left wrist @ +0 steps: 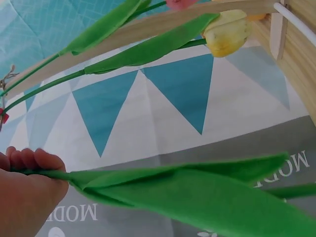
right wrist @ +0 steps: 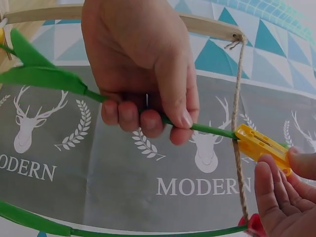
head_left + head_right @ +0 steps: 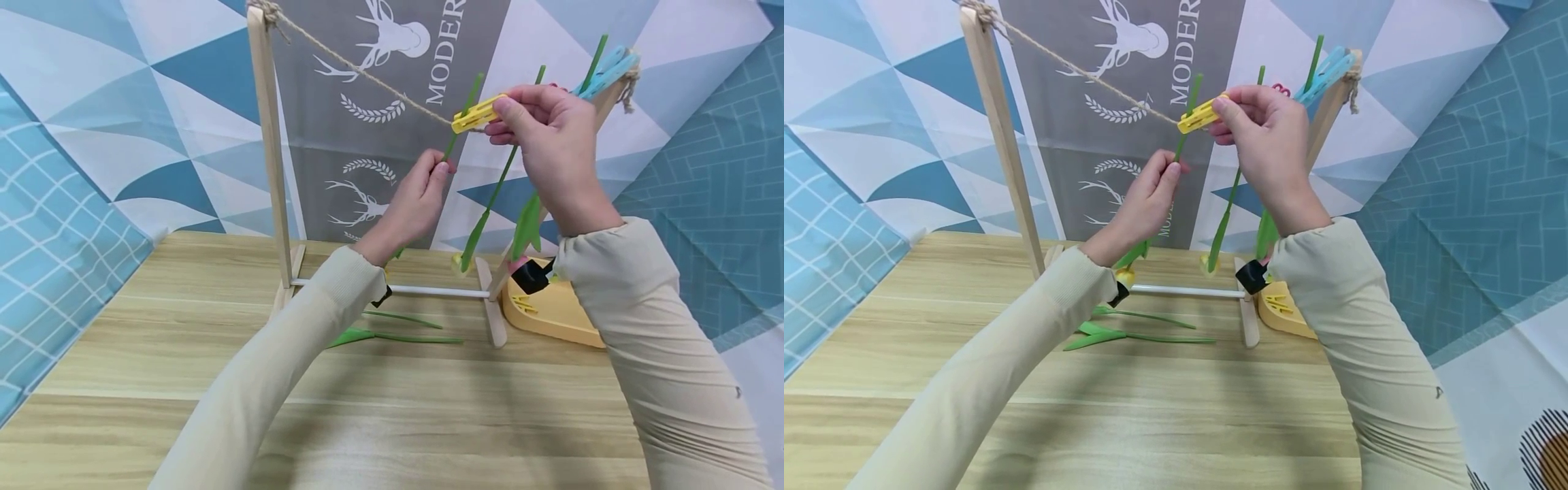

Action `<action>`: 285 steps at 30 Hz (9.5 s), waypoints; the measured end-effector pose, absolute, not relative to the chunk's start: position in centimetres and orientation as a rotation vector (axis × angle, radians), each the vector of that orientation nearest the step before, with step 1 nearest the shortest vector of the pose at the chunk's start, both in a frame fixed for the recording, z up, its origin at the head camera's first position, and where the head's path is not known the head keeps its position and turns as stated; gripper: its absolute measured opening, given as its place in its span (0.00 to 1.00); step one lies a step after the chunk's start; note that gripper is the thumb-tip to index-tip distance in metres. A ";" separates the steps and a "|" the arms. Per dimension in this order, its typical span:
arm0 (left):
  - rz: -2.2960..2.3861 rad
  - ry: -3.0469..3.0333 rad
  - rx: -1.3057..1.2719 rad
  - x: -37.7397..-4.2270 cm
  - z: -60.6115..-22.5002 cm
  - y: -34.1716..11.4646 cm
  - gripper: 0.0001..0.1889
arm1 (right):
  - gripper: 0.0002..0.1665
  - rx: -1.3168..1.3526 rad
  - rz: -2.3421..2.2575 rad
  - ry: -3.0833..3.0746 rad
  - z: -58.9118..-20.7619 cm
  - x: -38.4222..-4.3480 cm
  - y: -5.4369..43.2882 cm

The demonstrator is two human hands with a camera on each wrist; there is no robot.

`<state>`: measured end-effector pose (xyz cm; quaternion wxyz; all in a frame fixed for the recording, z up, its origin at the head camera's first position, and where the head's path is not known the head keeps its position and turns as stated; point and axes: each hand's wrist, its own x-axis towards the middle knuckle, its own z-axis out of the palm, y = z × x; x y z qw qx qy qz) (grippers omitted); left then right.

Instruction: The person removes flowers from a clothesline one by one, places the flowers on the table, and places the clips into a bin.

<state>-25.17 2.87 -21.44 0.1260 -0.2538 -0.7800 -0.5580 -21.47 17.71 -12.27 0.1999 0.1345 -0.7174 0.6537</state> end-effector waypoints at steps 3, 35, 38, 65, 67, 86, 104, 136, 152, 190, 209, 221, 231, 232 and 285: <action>-1.616 -2.278 -0.709 -25.2 -21.6 2.4 0.12 | 0.16 0.386 1.810 -1.942 -12.3 -21.4 17.6; -0.808 -2.667 -0.753 -23.3 -27.1 -0.5 0.14 | 0.24 0.272 2.282 -1.710 -17.0 -19.0 24.0; -0.713 -2.709 -0.739 -23.0 -28.0 -0.7 0.14 | 0.24 0.275 2.267 -1.738 -18.1 -18.7 24.7; -0.295 -2.738 -0.776 -19.7 -33.2 -1.0 0.13 | 0.13 0.088 2.585 -1.431 -25.9 -17.7 32.0; -0.290 -2.736 -0.799 -19.5 -33.5 -1.0 0.13 | 0.13 0.053 2.578 -1.452 -26.4 -17.7 32.6; -0.164 -2.828 -0.880 -17.9 -36.8 -0.1 0.12 | 0.10 -0.170 2.729 -1.448 -32.9 -19.7 36.6; -0.151 -2.977 -0.873 -16.7 -38.6 0.0 0.13 | 0.08 -0.252 2.777 -1.579 -36.5 -21.0 37.7; -0.128 -3.076 -0.880 -15.9 -42.3 0.6 0.11 | 0.45 -0.609 2.566 -2.039 -37.4 -23.8 37.4; -0.093 -3.137 -0.898 -15.9 -42.4 0.6 0.08 | 0.33 -0.640 2.152 -2.453 -38.9 -26.8 35.5; -0.030 -3.135 -0.872 -15.9 -42.4 0.3 0.12 | 0.26 -0.763 1.819 -2.723 -41.2 -28.5 35.8; -0.058 -3.138 -0.870 -16.0 -42.0 -0.1 0.13 | 0.23 -0.600 1.986 -2.440 -37.2 -25.5 35.2; -0.376 -2.916 -0.878 -16.9 -39.0 0.0 0.10 | 0.16 -0.427 2.063 -2.097 -31.5 -22.2 33.3; -0.957 -2.655 -0.850 -19.2 -33.1 0.9 0.11 | 0.12 -0.123 2.040 -1.804 -25.9 -20.3 29.7; -0.991 -2.636 -0.843 -19.4 -32.5 1.0 0.11 | 0.12 -0.090 2.040 -1.776 -25.4 -20.2 29.3; -1.884 -2.230 -0.710 -25.5 -20.4 10.7 0.11 | 0.42 0.107 1.322 -2.668 -9.4 -22.2 22.8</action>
